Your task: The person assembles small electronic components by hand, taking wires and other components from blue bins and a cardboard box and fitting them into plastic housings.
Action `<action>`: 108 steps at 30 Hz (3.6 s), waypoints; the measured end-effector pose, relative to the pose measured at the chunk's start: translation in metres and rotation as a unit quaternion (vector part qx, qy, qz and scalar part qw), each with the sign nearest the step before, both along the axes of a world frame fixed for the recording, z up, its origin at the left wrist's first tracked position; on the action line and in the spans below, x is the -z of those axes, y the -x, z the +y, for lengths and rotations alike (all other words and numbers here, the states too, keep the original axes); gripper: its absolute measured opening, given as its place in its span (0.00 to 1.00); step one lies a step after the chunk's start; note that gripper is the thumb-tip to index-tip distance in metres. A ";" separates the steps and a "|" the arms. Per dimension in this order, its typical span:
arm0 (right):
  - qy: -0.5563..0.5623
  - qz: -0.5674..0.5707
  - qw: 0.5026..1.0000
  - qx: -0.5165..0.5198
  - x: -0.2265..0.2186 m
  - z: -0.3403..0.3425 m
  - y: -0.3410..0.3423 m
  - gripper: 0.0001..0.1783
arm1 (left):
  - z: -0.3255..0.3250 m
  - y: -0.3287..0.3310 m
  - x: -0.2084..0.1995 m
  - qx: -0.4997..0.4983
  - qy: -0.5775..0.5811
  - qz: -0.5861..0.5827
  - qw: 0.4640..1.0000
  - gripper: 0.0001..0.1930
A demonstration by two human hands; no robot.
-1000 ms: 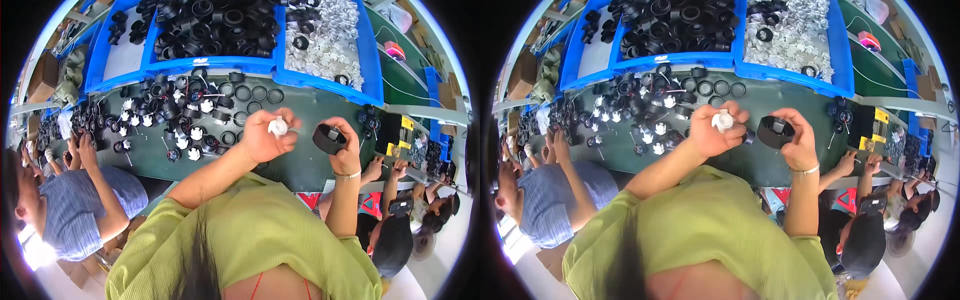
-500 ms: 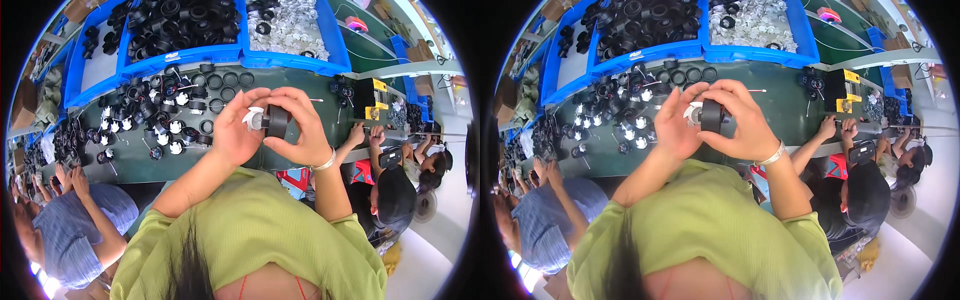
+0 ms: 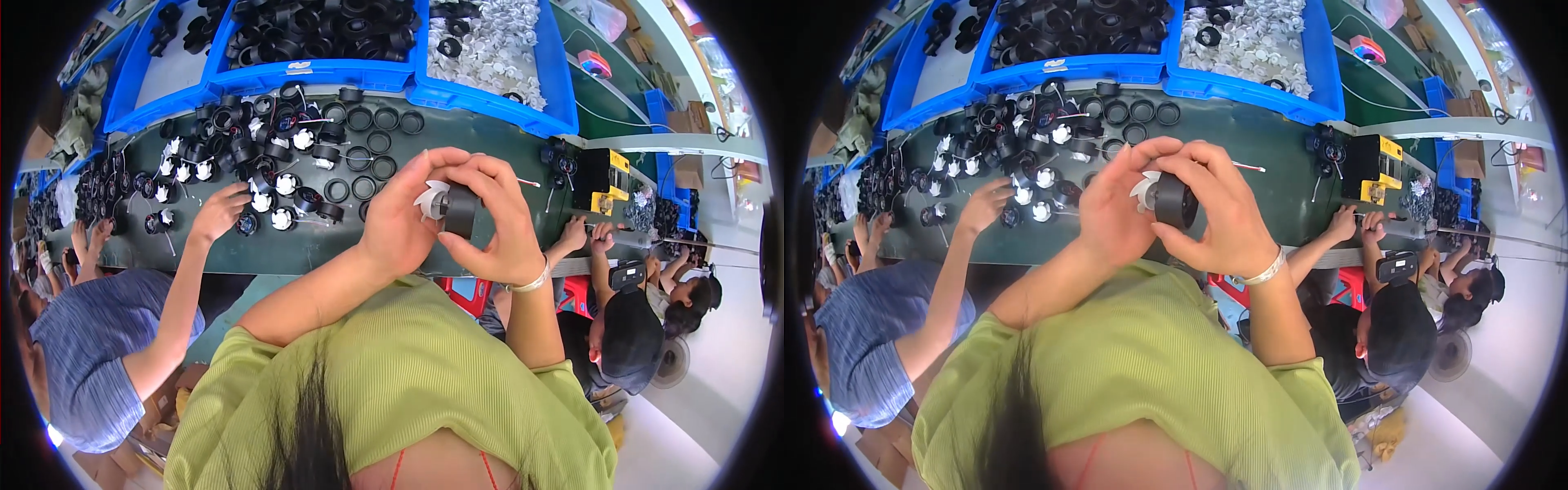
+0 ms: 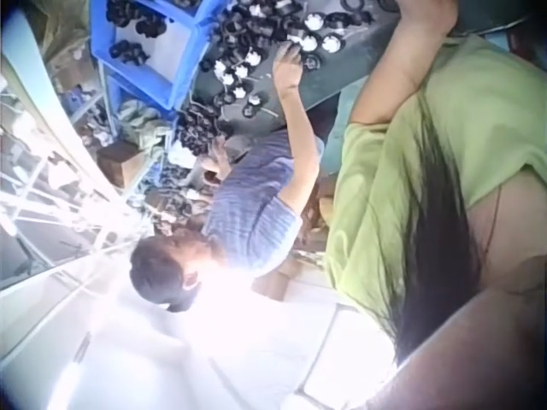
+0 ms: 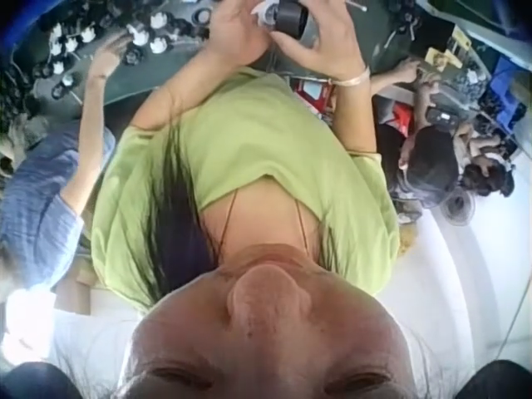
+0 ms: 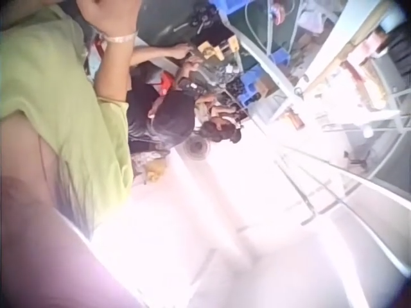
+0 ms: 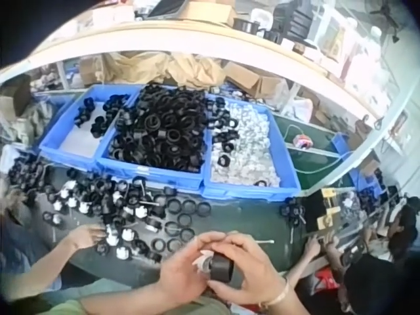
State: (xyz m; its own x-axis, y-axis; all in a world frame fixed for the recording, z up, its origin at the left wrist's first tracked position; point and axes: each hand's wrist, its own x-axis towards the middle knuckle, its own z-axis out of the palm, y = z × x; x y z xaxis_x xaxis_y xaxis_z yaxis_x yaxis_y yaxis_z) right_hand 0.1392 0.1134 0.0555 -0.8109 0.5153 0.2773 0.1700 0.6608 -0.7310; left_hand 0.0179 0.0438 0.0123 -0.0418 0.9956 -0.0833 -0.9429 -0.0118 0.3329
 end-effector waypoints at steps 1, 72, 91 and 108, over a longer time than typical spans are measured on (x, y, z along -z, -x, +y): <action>-0.026 -0.001 1.000 -0.009 0.002 0.002 0.001 0.29 | 0.001 -0.001 0.002 -0.004 0.002 0.017 1.000 0.20; 0.079 0.289 0.937 0.180 0.046 0.077 0.033 0.17 | 0.108 0.018 0.010 0.043 0.093 -0.041 0.994 0.16; 0.020 0.216 0.969 0.118 0.042 0.014 0.028 0.18 | 0.028 0.013 -0.013 0.018 -0.092 0.227 0.969 0.38; -0.132 -0.239 0.855 0.441 0.208 0.135 -0.069 0.23 | -0.017 0.186 0.166 -0.179 0.460 0.420 0.762 0.17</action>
State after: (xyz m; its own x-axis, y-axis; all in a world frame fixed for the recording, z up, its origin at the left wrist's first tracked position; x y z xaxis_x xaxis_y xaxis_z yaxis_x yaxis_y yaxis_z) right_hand 0.2081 0.2483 -0.1524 -0.1926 0.9553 0.2241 0.9251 0.2529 -0.2831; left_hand -0.1678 0.0266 -0.1535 -0.7203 0.4441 -0.5329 -0.3844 0.3838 0.8396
